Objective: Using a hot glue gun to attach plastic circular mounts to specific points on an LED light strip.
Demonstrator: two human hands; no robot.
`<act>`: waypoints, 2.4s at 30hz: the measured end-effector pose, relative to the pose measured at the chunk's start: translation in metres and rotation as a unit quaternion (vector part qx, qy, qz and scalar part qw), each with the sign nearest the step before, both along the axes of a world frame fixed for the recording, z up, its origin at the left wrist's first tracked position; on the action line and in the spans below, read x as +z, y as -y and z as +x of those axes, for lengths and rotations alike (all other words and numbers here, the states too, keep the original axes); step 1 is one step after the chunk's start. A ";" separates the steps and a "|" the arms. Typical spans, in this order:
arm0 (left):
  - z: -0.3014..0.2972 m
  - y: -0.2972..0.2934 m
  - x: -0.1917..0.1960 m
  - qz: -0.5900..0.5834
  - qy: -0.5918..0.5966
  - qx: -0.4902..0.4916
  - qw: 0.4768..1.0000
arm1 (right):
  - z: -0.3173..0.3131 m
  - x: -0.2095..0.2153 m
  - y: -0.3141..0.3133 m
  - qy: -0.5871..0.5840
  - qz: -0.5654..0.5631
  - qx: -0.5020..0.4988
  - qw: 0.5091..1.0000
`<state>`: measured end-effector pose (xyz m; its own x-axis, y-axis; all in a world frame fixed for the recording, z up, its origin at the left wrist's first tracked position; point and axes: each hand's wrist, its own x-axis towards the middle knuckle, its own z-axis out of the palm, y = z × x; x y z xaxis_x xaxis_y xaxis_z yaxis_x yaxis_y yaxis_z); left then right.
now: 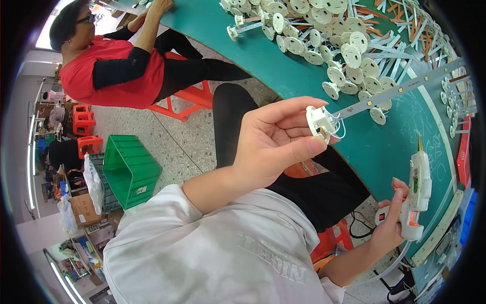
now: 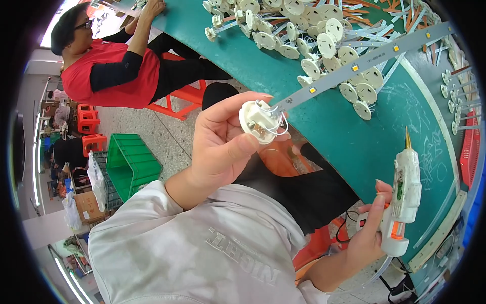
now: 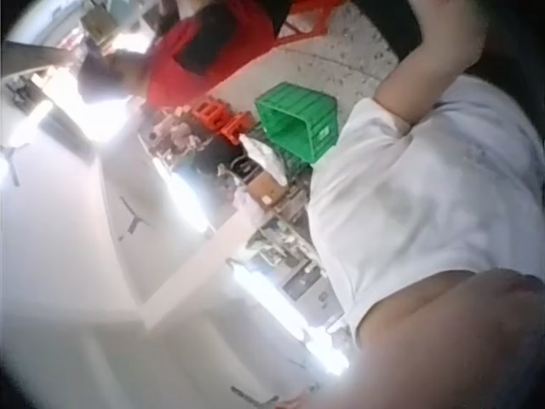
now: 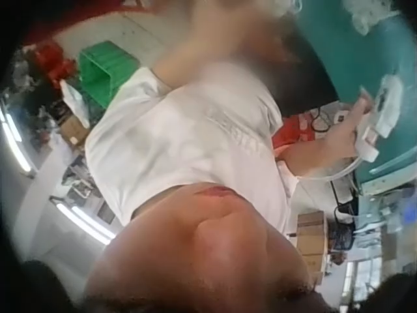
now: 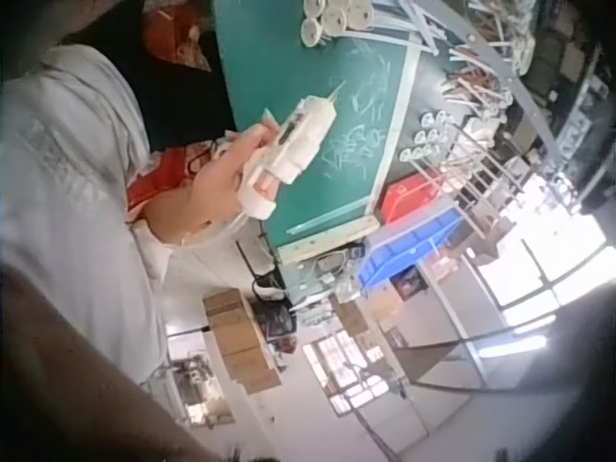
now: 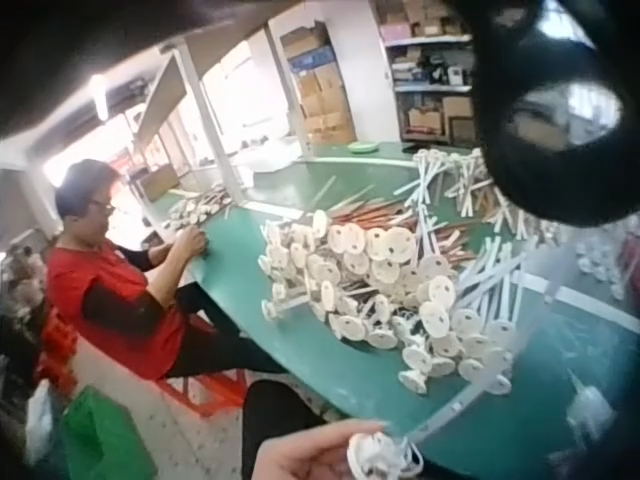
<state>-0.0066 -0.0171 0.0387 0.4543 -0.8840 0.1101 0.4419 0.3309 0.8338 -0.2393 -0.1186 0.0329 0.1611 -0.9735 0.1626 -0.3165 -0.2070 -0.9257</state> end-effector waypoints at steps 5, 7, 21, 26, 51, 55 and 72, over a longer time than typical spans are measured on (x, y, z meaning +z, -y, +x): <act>0.002 0.003 -0.002 -0.001 0.023 0.013 1.000 | 0.004 -0.004 -0.005 0.026 0.002 0.000 1.000; 0.002 0.004 -0.002 0.001 0.046 0.020 0.999 | 0.006 -0.004 -0.009 0.036 0.003 0.001 0.999; 0.066 0.029 -0.020 -0.017 0.195 0.257 0.946 | -0.055 0.011 0.072 -0.236 -0.138 -0.101 0.957; 0.047 0.023 -0.011 -0.020 -0.009 0.110 0.994 | -0.036 -0.035 0.121 -0.394 -0.175 0.014 0.902; -0.009 0.101 -0.027 0.027 0.286 -0.082 0.954 | 0.017 0.063 0.106 0.078 -0.099 -0.023 0.992; 0.030 0.090 -0.054 -0.035 0.499 0.096 0.861 | -0.008 0.060 0.194 -0.019 -0.230 -0.158 0.960; 0.045 0.097 -0.069 -0.074 0.609 0.145 0.776 | -0.053 -0.027 0.360 -0.362 -0.243 -0.284 0.854</act>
<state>0.0388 -0.1140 -0.0303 0.1103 -0.7009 0.7047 -0.7554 0.4016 0.5177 -0.2927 -0.4786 0.0062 -0.0855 -0.7737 0.6278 -0.9465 -0.1338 -0.2938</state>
